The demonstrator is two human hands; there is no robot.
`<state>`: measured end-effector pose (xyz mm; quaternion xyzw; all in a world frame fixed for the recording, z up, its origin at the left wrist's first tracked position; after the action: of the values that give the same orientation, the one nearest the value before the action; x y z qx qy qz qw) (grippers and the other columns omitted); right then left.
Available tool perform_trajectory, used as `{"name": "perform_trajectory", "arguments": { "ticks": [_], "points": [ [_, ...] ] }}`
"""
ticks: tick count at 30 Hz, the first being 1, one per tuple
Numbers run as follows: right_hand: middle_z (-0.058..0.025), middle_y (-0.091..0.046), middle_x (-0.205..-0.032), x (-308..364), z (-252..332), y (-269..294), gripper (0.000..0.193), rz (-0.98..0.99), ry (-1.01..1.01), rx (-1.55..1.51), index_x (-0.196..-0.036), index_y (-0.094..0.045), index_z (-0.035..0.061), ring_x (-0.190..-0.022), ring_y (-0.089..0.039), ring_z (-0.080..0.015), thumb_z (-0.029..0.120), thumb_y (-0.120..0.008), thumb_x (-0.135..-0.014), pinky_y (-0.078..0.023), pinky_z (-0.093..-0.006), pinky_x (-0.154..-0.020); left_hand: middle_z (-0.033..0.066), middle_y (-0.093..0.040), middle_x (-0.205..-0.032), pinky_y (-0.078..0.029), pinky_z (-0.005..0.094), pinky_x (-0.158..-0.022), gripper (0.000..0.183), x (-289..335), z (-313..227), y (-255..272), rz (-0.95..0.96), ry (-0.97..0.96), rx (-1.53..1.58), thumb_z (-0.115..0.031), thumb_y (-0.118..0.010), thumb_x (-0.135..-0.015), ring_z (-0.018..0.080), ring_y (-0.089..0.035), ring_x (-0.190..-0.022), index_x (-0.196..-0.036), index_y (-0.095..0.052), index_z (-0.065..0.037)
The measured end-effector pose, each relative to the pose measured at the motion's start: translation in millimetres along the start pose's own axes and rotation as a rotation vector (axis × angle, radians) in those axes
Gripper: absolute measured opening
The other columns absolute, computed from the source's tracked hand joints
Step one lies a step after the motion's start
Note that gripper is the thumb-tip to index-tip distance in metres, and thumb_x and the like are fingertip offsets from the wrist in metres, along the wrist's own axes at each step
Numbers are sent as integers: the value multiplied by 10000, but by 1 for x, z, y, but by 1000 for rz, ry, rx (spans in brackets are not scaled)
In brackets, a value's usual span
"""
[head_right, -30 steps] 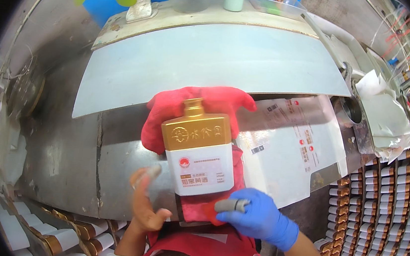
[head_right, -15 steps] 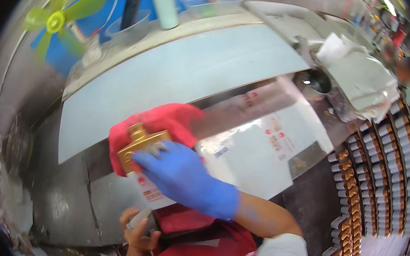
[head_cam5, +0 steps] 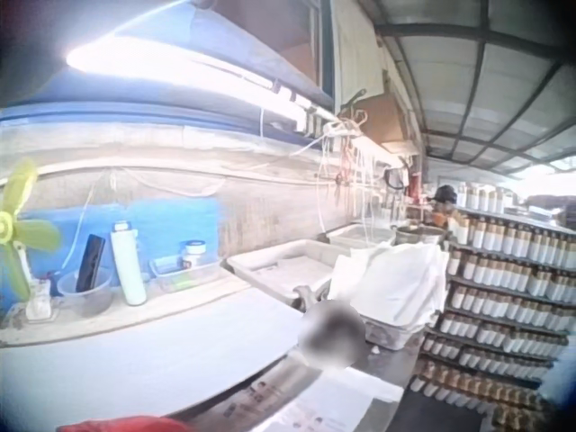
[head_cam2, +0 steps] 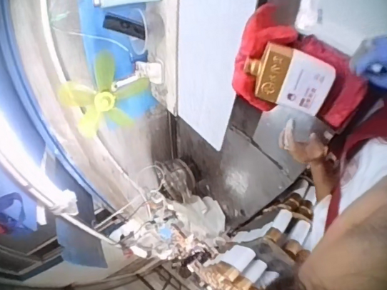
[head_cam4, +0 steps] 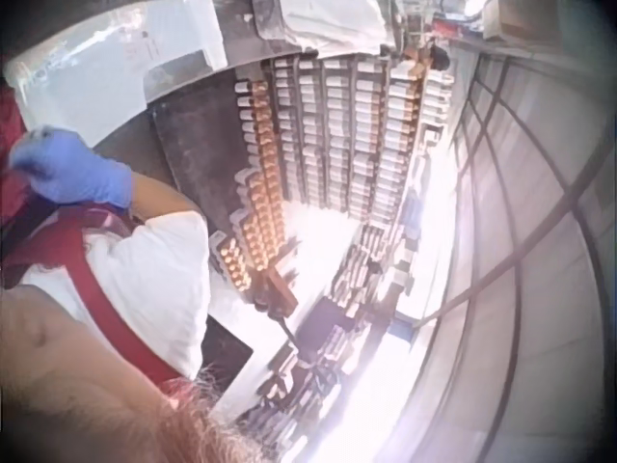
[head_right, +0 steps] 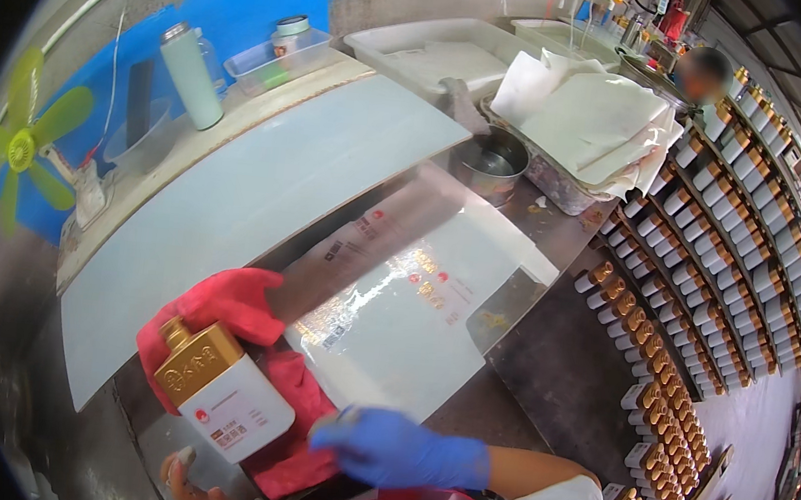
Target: The person applies a white label to a gold and white bottle, smoothing it with a red tool. They then apply a red circular sticker to the bottle's neck and wipe the surface with a red cloth. The process is repeated for multiple bottles in a production setting.
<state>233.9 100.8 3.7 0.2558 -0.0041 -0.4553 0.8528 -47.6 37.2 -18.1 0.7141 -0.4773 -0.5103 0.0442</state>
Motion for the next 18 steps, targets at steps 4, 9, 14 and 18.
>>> {"name": "perform_trajectory", "arguments": {
  "ticks": [4,9,14,18],
  "points": [
    [-108,-633,-895,44,-75,99,225,-594,-552,-55,-951,-629,23,-868,-599,-179,43,-514,-759,-476,-303,-836,193,-580,-1135,-388,450,-928,493,-3,-1,-3,-37,89,49,-300,-587,-875,338,-487,-1067,-1196,-514,67],
    [-83,-628,-771,57,-129,175,330,-605,-839,569,-1014,-644,127,-734,-629,-231,358,-686,-782,-495,-338,-691,201,-579,-1155,-373,461,-952,505,-9,-1,-10,-51,84,65,-290,-601,-877,347,-485,-1085,-1224,-500,63],
    [-77,-617,-809,46,-137,190,417,-521,-917,680,-1056,-607,147,-797,-621,-244,403,-712,-744,-489,-361,-734,202,-578,-1154,-355,466,-971,522,-12,-2,-14,-28,84,38,-294,-607,-880,354,-477,-1109,-1244,-486,59],
    [-86,-638,-888,61,-148,195,479,-670,-912,644,-1111,-594,146,-858,-626,-286,414,-717,-734,-492,-382,-764,206,-572,-1160,-344,465,-983,514,-7,-1,-15,-29,118,19,-287,-604,-883,355,-478,-1116,-1249,-487,53]
  ]
}}
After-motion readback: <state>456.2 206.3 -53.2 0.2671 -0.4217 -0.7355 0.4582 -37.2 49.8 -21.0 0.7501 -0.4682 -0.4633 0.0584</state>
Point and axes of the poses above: each hand's wrist, its own x-axis away from the middle knuckle, its own y-axis out of the back of the hand, z = x × y, the point moved 3 cm from there along -x, towards the middle knuckle
